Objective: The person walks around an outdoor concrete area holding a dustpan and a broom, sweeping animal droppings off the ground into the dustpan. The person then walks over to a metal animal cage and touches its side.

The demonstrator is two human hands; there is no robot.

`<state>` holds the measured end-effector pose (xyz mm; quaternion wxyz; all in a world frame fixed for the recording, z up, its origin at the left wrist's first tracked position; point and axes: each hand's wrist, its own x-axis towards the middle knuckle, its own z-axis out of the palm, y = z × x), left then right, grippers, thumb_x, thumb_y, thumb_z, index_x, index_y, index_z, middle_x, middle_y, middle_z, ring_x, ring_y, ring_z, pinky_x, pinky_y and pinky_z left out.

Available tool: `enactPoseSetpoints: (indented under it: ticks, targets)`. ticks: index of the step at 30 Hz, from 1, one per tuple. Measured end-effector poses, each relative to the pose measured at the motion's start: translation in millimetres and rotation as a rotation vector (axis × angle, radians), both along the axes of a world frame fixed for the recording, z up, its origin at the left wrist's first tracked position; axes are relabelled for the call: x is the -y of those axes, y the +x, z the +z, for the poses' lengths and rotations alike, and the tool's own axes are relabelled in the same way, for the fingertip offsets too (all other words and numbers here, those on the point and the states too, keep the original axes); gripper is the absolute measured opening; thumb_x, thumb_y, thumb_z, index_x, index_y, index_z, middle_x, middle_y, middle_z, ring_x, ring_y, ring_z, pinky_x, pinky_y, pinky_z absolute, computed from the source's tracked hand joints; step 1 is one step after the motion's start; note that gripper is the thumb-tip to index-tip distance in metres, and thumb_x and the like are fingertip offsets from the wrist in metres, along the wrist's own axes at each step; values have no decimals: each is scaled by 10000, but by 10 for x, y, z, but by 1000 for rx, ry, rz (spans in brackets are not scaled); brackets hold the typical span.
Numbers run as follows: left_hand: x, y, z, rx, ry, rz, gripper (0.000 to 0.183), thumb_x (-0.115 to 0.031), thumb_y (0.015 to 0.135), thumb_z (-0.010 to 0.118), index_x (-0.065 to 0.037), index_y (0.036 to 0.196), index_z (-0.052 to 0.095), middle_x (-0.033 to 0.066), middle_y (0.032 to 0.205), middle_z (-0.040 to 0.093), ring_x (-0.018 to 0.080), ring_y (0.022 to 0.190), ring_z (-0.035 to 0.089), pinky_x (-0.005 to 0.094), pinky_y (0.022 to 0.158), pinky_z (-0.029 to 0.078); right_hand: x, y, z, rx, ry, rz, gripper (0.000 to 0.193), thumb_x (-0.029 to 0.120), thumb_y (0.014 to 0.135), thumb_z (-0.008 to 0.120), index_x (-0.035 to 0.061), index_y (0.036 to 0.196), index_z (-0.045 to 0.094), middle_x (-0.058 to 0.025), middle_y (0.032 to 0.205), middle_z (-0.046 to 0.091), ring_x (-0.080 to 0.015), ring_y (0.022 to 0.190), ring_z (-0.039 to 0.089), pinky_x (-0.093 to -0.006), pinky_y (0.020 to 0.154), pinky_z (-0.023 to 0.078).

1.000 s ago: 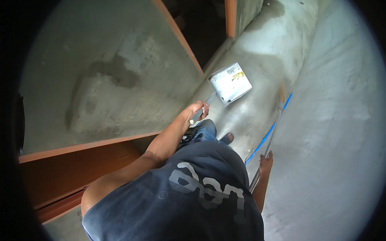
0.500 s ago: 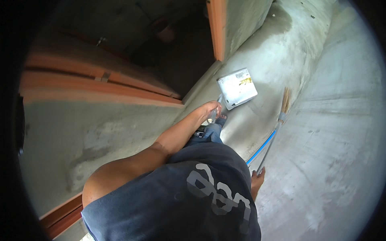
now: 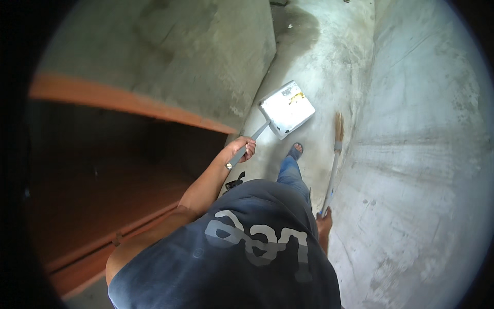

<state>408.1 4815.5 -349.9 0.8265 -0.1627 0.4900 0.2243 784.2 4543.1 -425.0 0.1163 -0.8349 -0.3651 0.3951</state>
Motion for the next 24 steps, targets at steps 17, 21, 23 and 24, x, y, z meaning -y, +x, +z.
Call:
enactPoseSetpoints:
  ticks: [17,21,23,24]
  targets:
    - [-927,149,275,61,-52,41,236,-104,842,400,-124,614,341,-62,480,367,27,380,378,153,320,332,-1888,409,1032,133,323,96,576,141,731,577,56,1262,372,-224,860,604,-312,750,606,-353,688,457]
    - [-1478,403,606,12,-26,90,210,-71,814,426,-103,621,349,-36,480,379,51,386,399,170,328,351,-1710,362,1453,51,44,25,604,150,714,586,89,1275,372,-180,636,565,-279,568,563,-367,587,444]
    - [-1669,504,704,22,-4,141,201,-61,804,433,-94,621,356,-28,477,381,61,388,406,172,333,354,-1749,431,1645,5,-2,31,599,154,716,584,88,1272,373,-173,618,558,-267,564,563,-359,581,441]
    - [-1556,539,621,41,14,166,192,-50,794,440,-85,621,363,-20,474,384,71,391,413,174,337,358,-1528,426,1665,-28,-53,11,595,157,717,583,86,1270,375,-165,600,551,-254,560,564,-351,576,439]
